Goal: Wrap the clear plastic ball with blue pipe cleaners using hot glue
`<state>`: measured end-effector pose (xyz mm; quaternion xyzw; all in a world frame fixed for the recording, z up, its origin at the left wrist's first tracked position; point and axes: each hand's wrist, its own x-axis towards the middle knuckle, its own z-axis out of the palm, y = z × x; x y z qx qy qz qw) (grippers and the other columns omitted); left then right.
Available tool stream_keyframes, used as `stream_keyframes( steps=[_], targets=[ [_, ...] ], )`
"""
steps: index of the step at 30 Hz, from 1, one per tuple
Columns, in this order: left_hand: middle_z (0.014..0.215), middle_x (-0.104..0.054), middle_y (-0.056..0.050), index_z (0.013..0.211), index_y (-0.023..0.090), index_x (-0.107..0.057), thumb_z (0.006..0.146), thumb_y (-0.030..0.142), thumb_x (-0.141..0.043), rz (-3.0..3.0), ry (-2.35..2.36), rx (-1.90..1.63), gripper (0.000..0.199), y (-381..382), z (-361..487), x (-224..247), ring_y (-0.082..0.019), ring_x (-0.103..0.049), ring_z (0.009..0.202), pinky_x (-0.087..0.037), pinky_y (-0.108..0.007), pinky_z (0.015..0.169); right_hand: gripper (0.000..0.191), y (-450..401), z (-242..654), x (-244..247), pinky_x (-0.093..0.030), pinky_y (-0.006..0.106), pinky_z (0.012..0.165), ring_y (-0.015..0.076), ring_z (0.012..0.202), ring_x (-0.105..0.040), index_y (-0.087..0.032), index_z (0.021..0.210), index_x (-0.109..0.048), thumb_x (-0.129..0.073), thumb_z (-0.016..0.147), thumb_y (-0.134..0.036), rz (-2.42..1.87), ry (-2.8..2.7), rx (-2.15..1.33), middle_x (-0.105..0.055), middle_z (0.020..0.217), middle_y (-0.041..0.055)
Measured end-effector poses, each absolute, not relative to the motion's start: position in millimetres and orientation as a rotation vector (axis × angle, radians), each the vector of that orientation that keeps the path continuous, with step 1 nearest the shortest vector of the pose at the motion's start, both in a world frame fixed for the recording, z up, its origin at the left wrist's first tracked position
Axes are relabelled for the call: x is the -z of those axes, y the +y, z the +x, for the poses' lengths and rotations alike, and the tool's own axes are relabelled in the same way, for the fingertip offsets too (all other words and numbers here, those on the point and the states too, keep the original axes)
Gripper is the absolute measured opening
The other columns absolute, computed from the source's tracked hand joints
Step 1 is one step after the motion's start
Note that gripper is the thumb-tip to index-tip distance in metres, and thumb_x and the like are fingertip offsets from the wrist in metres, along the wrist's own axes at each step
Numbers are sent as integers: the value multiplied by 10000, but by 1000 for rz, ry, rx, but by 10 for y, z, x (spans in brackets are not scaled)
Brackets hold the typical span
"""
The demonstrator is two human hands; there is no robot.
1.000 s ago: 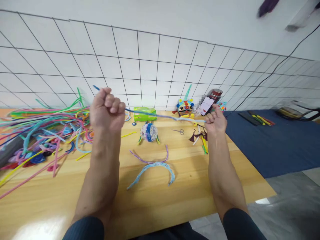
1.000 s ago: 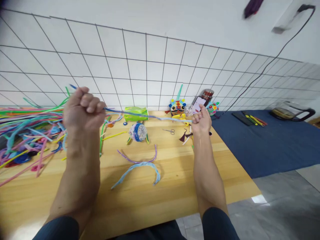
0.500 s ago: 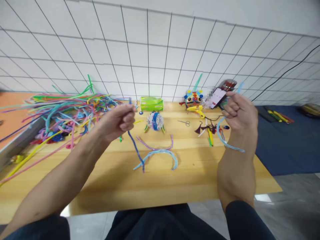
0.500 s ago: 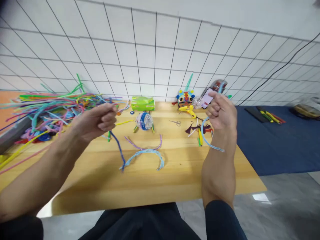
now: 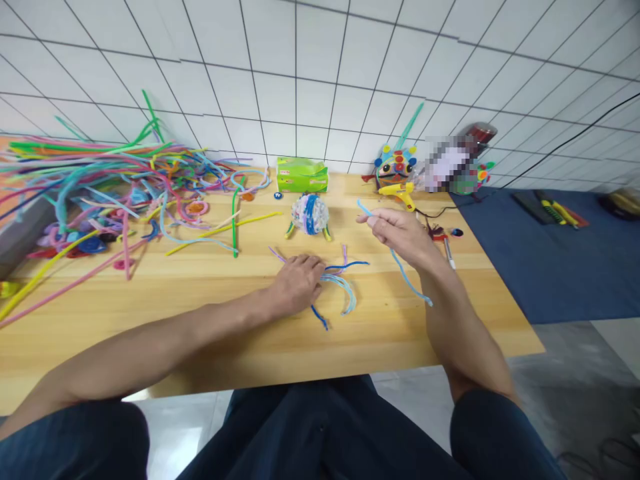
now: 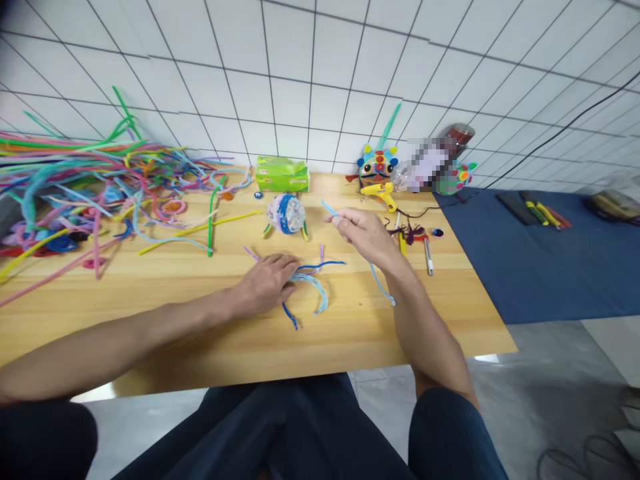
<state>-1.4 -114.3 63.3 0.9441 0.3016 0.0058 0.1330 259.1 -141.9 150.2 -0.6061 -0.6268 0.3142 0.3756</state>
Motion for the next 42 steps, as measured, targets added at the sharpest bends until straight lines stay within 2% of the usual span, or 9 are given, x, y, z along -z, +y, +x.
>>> stream_keyframes(
  steps=[4,8,11,14,16,19,24,34,42],
  targets=[
    [1462,-737,-183,1405,126,-718,995,-29,-466,2781,727,13,506,-1093,-74,-522,-313,-718,1355,-574,-486,1199,424,-1371,2535,-1351,-327,301,631,143,647,-454,-168,1092,-825,-588,988,-505,-1543,-1734,-856,-529,699,-24],
    [1582,-665,-196,1546,118,-605,932,-33,-562,2713,566,-63,633,-1025,-204,-574,-312,-633,1501,-518,-478,1273,459,-1342,2442,-1293,-351,299,640,151,666,-479,-157,1112,-807,-543,1012,-519,-1469,-1786,-960,-563,726,-13],
    [1482,-732,-173,1514,161,-608,989,183,-688,2468,704,-361,531,-947,-266,-772,-308,-708,1389,-589,-456,1168,439,-1363,2375,-1324,-374,292,662,149,674,-502,-153,1150,-783,-545,1028,-502,-1430,-1809,-1026,-587,734,-17],
    [1180,-818,-91,1508,198,-592,1057,479,-665,2099,846,-601,536,-838,-224,-1063,-221,-794,933,-631,-329,803,377,-1402,2282,-1384,-395,286,695,153,704,-556,-178,1071,-755,-541,1056,-488,-1420,-1869,-1024,-623,752,-12],
    [1121,-819,-70,1386,193,-686,1006,481,-734,2067,848,-698,479,-762,-160,-1231,-175,-744,797,-559,-278,718,354,-1427,2212,-1424,-411,289,720,167,742,-612,-197,1053,-739,-528,1074,-481,-1429,-1924,-1003,-668,779,-2],
    [862,-806,-30,960,195,-812,993,361,-739,2202,805,-658,184,-661,-90,-1366,-165,-703,743,-479,-266,711,317,-1458,2159,-1458,-416,297,752,179,782,-644,-218,1028,-732,-525,1083,-451,-1445,-2011,-906,-706,805,5],
    [607,-683,18,735,204,-782,960,362,-742,2176,843,-632,278,-521,-155,-1342,-136,-600,571,-397,-252,603,325,-1498,2381,-1368,-390,278,666,150,682,-558,-214,961,-719,-580,1035,-498,-1518,-1939,-936,-618,731,-22],
    [912,-778,-52,935,221,-798,1056,361,-589,2550,577,-401,280,-421,-484,-1242,-193,-699,826,-455,-278,758,445,-1668,2899,-1236,-254,259,511,94,496,-363,-156,957,-766,-688,912,-592,-1674,-1537,-1203,-456,546,-87],
    [785,-695,-67,818,215,-735,1095,443,-570,2732,922,-460,395,-552,-726,-1139,-210,-640,759,-334,-293,639,485,-1891,2965,-1177,-216,264,507,98,513,-319,-178,968,-786,-707,908,-653,-1717,-1455,-1192,-404,571,-87]
  ],
)
